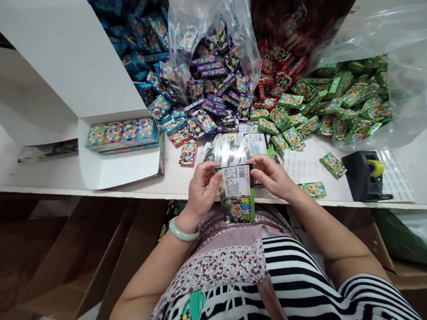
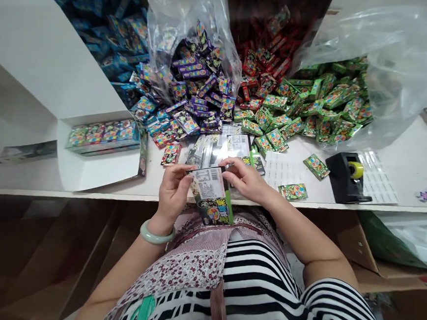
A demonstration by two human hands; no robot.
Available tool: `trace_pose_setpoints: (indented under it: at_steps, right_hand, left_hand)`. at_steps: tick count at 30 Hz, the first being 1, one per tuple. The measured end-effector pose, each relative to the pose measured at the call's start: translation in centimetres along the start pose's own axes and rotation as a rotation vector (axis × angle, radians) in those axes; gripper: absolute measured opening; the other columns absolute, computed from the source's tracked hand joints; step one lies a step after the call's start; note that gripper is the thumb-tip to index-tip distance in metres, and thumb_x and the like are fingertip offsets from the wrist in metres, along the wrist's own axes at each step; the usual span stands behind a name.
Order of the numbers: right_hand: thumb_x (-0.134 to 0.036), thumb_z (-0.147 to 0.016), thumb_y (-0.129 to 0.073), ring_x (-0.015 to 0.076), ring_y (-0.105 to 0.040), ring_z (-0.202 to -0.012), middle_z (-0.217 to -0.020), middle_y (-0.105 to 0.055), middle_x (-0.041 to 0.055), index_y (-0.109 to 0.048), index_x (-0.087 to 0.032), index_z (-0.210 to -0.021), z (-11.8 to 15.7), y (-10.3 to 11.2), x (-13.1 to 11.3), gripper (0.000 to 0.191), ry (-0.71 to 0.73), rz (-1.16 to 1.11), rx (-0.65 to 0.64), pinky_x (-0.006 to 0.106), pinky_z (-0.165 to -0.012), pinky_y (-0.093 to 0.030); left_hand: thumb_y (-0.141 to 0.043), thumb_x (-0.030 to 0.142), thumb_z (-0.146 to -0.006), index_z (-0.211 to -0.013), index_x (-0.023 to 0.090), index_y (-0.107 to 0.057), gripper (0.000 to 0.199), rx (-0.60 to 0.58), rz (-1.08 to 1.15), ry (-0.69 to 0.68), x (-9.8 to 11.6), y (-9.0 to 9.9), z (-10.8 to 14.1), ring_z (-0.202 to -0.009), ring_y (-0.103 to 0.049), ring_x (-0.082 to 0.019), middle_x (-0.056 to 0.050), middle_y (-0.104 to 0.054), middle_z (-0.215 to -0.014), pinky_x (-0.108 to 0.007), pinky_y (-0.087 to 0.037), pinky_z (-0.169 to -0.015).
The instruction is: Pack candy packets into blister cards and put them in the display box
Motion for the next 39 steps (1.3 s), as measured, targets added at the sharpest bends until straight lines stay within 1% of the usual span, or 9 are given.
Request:
trace_pose_setpoints:
  at_steps: [3,6,11,15,18,25,28,35,39]
  right_hand:
    - [-0.041,-0.093,-0.055,0.0156,-0.059,-0.079,-0.086,-0.063,0.0028,-0.062,-0.023,-0.091,-0.9,0.8,-1.3,0.020,0.053,0.090,0.105,0.031,-0.071,-0.047]
    - [-0.040,-0.088,-0.060,0.0153,-0.058,-0.080,-0.088,-0.063,0.0034,-0.058,-0.022,-0.079,-1.7,0.8,-1.8,0.020,0.048,0.018,0.116,0.030,-0.067,-0.047]
    - [-0.035,-0.082,-0.066,0.0133,-0.056,-0.072,-0.086,-0.060,0.0005,-0.057,-0.025,-0.105,-2.1,0.7,-1.5,0.026,-0.041,-0.149,0.118,0.025,-0.054,-0.045]
    - [-0.030,-0.087,-0.062,0.0172,-0.061,-0.088,-0.093,-0.063,0.0046,-0.063,-0.023,-0.089,-1.7,1.1,-3.6,0.007,0.119,0.097,0.104,0.027,-0.060,-0.049]
    - [-0.032,-0.087,-0.066,0.0191,-0.061,-0.094,-0.097,-0.066,0.0059,-0.064,-0.023,-0.085,-1.5,0.7,-5.1,0.009,0.208,0.208,0.026,0.030,-0.068,-0.052]
    - [-0.045,-0.082,-0.070,0.0122,-0.053,-0.058,-0.076,-0.066,0.0018,-0.065,-0.021,-0.084,-3.1,0.2,-4.6,0.025,-0.030,0.115,-0.004,0.027,-0.052,-0.043]
    - [-0.045,-0.081,-0.071,0.0126,-0.054,-0.059,-0.073,-0.066,0.0024,-0.065,-0.019,-0.077,-3.6,-0.2,-4.7,0.026,-0.051,0.157,-0.066,0.027,-0.053,-0.042]
    - [-0.034,-0.089,-0.067,0.0191,-0.064,-0.088,-0.094,-0.069,0.0061,-0.067,-0.023,-0.086,-2.4,-0.9,-5.8,0.012,0.190,0.247,-0.126,0.030,-0.067,-0.051]
    - [-0.025,-0.091,-0.065,0.0186,-0.062,-0.088,-0.096,-0.066,0.0061,-0.064,-0.024,-0.092,-1.4,-1.1,-5.6,0.002,0.328,0.332,-0.061,0.031,-0.068,-0.052]
  left_hand:
    - [-0.060,0.044,-0.094,-0.085,0.020,-0.063,0.026,0.043,-0.082,-0.013,0.3,0.4,-0.8,-0.078,-0.059,-0.014,-0.001,-0.063,-0.081,-0.027,-0.049,-0.072]
    - [-0.069,0.041,-0.087,-0.076,0.019,-0.060,0.026,0.047,0.052,0.066,0.0,0.3,-1.9,-0.079,-0.059,-0.013,-0.001,-0.063,-0.080,-0.027,-0.049,-0.075]
    - [-0.077,0.033,-0.079,-0.095,0.020,-0.066,0.024,0.001,0.227,0.200,-0.2,-0.2,-2.5,-0.073,-0.058,-0.011,0.001,-0.062,-0.078,-0.023,-0.047,-0.068]
    - [-0.079,0.035,-0.078,-0.082,0.019,-0.067,0.021,-0.034,0.184,0.069,1.1,-0.2,-2.3,-0.083,-0.061,-0.014,-0.003,-0.063,-0.086,-0.028,-0.051,-0.076]
    - [-0.080,0.037,-0.078,-0.079,0.019,-0.065,0.023,-0.047,0.178,0.001,1.9,-0.3,-2.0,-0.082,-0.061,-0.014,-0.002,-0.063,-0.082,-0.028,-0.050,-0.074]
    - [-0.074,0.036,-0.081,-0.083,0.018,-0.062,0.022,-0.037,0.174,0.182,2.1,-0.7,-2.2,-0.068,-0.059,-0.011,0.000,-0.063,-0.076,-0.025,-0.048,-0.063]
    - [-0.076,0.040,-0.079,-0.079,0.018,-0.060,0.027,-0.086,0.198,0.189,1.9,-0.8,-2.3,-0.067,-0.059,-0.011,0.001,-0.062,-0.075,-0.026,-0.049,-0.064]
    - [-0.067,0.044,-0.089,-0.080,0.020,-0.062,0.027,-0.179,0.234,0.057,1.4,0.1,-1.2,-0.088,-0.064,-0.016,-0.004,-0.066,-0.090,-0.034,-0.052,-0.085]
    - [-0.072,0.035,-0.086,-0.087,0.020,-0.064,0.017,-0.204,0.251,0.034,1.0,-0.2,-0.8,-0.092,-0.063,-0.015,-0.004,-0.066,-0.093,-0.032,-0.053,-0.086]
Point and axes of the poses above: each hand's wrist, its own z-axis away from the middle knuckle, its own y-axis out of the back of the hand, x = y × z, the point moved 7 cm from there along -z, towards the middle knuckle
